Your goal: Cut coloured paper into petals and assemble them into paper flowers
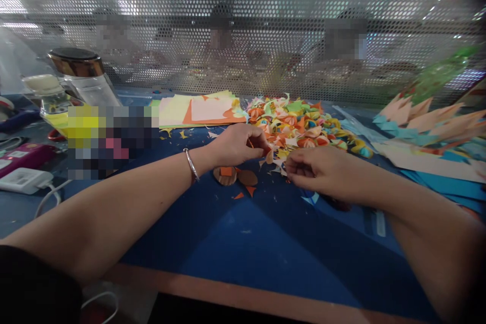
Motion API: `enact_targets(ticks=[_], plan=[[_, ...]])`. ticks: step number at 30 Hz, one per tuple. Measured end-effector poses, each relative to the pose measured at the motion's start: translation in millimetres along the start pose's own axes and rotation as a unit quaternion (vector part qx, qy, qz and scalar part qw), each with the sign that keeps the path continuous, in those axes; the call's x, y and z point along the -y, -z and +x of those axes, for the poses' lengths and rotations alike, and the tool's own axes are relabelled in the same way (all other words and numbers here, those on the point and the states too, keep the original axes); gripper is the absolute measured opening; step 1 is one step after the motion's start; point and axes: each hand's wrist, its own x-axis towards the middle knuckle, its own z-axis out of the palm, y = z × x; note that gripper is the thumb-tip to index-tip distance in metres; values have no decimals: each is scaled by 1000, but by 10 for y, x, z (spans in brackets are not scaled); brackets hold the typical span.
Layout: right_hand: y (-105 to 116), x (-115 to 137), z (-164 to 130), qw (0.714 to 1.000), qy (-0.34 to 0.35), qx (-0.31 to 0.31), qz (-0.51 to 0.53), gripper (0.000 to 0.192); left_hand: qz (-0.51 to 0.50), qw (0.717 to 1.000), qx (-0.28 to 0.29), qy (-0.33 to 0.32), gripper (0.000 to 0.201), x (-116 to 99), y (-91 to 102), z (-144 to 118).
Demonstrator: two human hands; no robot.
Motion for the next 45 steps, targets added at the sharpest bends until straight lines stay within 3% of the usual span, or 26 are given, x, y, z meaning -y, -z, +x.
enact_targets(ticks=[5, 11, 17, 28, 45], plan=[[35, -9, -29, 999, -18, -1, 27, 19, 7, 1000, -2, -5, 9, -5, 7, 1], [33, -16, -28, 997, -49, 60, 11, 11, 6, 1000, -6, -10, 7, -4, 3, -2], [38, -41, -17, 999, -28, 11, -32, 3, -1, 1000, -3, -6, 6, -2, 0, 1], [-20, -55, 21, 996, 42, 11, -78, 24, 1, 1000, -5, -9, 10, -12, 6, -3], [-79, -94, 49, 995, 28, 17, -92, 12, 1, 1000, -5, 8, 7, -23, 3, -2]])
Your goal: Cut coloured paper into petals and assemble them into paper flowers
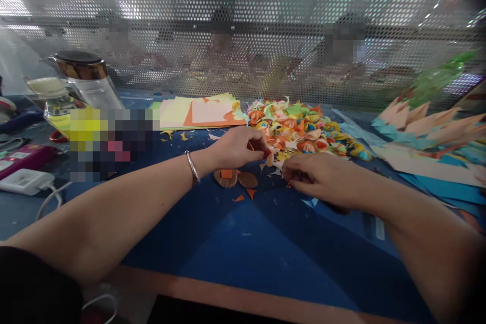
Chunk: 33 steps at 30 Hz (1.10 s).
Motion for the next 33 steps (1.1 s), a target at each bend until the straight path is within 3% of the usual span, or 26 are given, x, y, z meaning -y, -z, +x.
enact_targets(ticks=[9, 20, 23, 28, 33], plan=[[92, 24, -47, 992, -25, -28, 123, 12, -13, 1000, -5, -3, 6, -1, -4, 4], [111, -66, -49, 961, -3, -188, 203, 29, -129, 991, -2, 28, 5, -45, -72, -2], [120, -63, -61, 970, -4, -149, 191, 30, -127, 992, -2, 22, 5, -39, -75, 6], [112, -16, -85, 985, -49, 5, 165, 27, -104, 994, -10, 18, 6, -11, -54, 23], [107, 64, -84, 983, -90, 64, 148, 20, -100, 995, -7, 19, 6, -10, -49, 16]])
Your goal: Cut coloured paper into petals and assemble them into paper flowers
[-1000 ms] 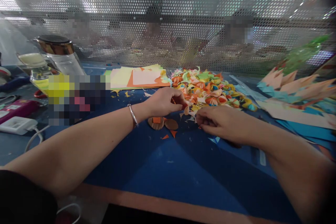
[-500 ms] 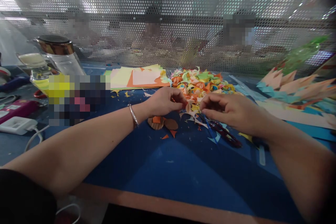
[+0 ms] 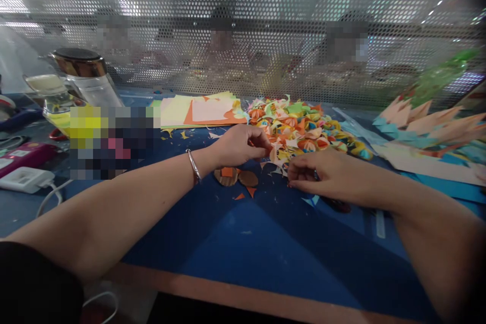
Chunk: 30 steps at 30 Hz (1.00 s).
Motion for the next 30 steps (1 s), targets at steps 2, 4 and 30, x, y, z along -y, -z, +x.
enact_targets(ticks=[2, 4, 30], plan=[[-6, 17, 0, 1000, -4, 8, -11, 18, 2, 1000, 4, 2, 7, 0, 1, -2], [-11, 24, 2, 1000, -1, 12, -25, 15, 6, 1000, 6, 6, 8, 1, 4, -3], [15, -80, 44, 993, 74, -89, -5, 14, 0, 1000, 5, -12, 8, 58, -2, 10]])
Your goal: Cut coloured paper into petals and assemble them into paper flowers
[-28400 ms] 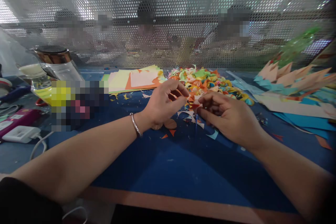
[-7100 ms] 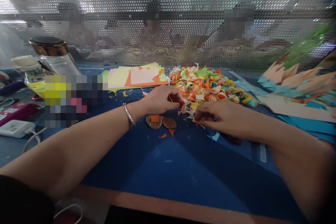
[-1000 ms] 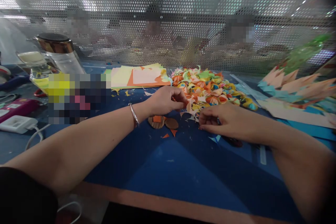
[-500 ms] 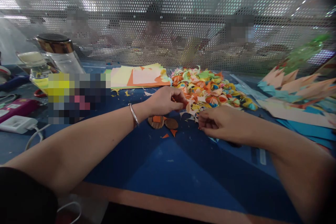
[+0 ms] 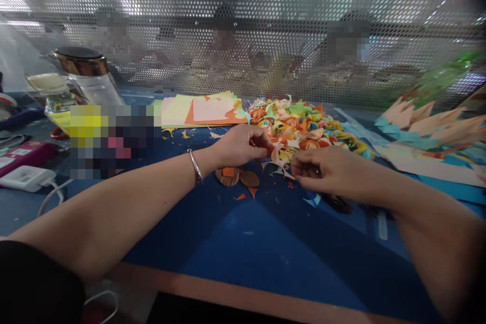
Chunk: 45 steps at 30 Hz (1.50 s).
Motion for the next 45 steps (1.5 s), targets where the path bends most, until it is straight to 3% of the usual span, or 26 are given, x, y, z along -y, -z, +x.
enact_targets(ticks=[12, 21, 27, 32, 41, 45], plan=[[-44, 14, 29, 998, 50, 27, -29, 12, 9, 1000, -4, 12, 8, -19, 10, -5], [-58, 45, 18, 999, 42, 21, -19, 12, 10, 1000, -4, 13, 7, -75, 16, -19], [3, 101, -24, 993, 40, -73, 85, 26, -32, 999, -18, 28, 6, -62, -6, -23], [-13, 67, -18, 974, 55, -175, 133, 25, -92, 995, -2, 30, 9, -69, -50, -55], [-70, 123, -19, 959, 44, -232, 158, 19, -102, 994, -37, 21, 9, -100, -120, -105], [-84, 176, -23, 956, 40, -243, 158, 16, -57, 996, -63, 28, 10, -138, -142, -150]])
